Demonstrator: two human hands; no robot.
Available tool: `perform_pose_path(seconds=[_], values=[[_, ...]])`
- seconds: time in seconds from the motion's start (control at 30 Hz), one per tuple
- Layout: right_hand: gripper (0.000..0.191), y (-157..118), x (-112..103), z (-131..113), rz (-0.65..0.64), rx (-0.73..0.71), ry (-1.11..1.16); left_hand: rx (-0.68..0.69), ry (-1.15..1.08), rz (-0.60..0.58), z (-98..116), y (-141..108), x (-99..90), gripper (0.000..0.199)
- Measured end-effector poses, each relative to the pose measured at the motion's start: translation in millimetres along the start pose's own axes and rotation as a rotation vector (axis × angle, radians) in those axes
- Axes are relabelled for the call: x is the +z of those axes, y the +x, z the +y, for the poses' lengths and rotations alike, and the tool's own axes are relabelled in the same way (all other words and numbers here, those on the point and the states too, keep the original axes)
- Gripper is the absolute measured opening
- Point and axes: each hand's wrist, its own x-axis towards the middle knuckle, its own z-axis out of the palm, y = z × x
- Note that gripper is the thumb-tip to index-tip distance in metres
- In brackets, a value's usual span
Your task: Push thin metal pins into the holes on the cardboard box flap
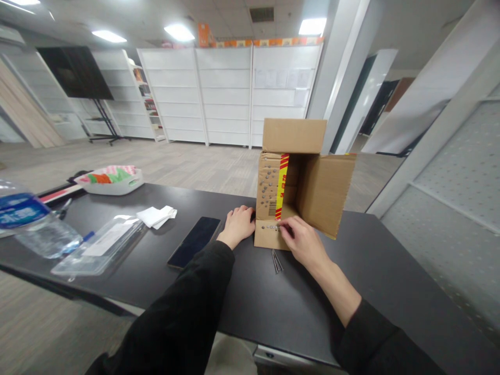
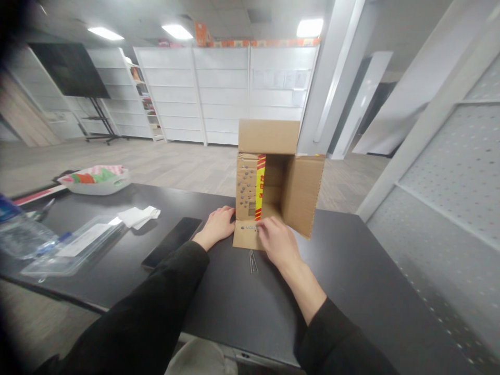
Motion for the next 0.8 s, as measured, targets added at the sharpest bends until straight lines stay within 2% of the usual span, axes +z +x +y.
perform_pose_path(seconds=[0.8], values=[[0.015, 0.8, -0.5, 1.9, -0.027, 0.002, -0.086, 0.004, -0.009, -0.006, -2.1, 1.9, 2.6, 0.032]])
